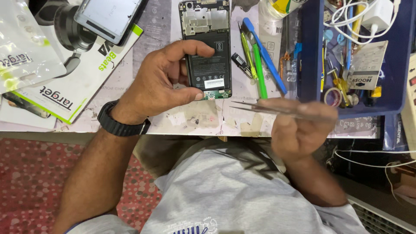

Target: The person cleans a small circuit board with a toothbrush, then uses tweezers to connect ribbon cables and adjust internal components inside a disassembled smartphone. The phone remains open on the workbench throughout the clip.

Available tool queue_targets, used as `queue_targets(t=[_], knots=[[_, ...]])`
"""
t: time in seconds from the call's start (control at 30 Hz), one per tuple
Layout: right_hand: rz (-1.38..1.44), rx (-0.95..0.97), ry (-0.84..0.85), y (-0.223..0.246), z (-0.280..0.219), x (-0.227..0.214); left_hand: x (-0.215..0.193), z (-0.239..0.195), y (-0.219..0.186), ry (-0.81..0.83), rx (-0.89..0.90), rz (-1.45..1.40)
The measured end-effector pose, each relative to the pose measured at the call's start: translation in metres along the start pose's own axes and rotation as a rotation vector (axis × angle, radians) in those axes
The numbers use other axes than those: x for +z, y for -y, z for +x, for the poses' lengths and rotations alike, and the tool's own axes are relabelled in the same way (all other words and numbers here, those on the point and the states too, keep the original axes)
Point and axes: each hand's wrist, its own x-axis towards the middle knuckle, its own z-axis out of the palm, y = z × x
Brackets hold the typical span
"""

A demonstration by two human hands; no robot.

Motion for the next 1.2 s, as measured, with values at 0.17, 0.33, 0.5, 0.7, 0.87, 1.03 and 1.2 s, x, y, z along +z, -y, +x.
queue_targets(t=[0.17,0.33,0.5,0.7,0.87,1.03,1.2], knots=[[-0.130,-0.118,0.358,0.016,0.007,-0.004,0.000,0.001,0.000,-0.001,-0.005,-0.049],[-0.085,-0.072,0.248,0.011,0.006,0.001,0.001,0.002,-0.002,-0.001,-0.030,-0.057],[0.356,0.253,-0.117,-0.002,0.004,0.001,0.001,0.002,-0.001,-0.004,-0.013,-0.053],[0.579,0.533,-0.224,-0.007,0.012,0.002,0.003,0.002,-0.002,-0.030,0.030,0.037],[0.515,0.541,-0.206,-0.007,0.013,0.007,0.003,0.002,-0.001,-0.028,0.043,0.009],[0.485,0.506,-0.199,-0.008,0.014,0.008,0.003,0.002,0.000,-0.057,0.018,0.028],[0.490,0.501,-0.206,-0.009,0.014,0.008,0.004,0.003,-0.001,-0.067,0.020,0.047]])
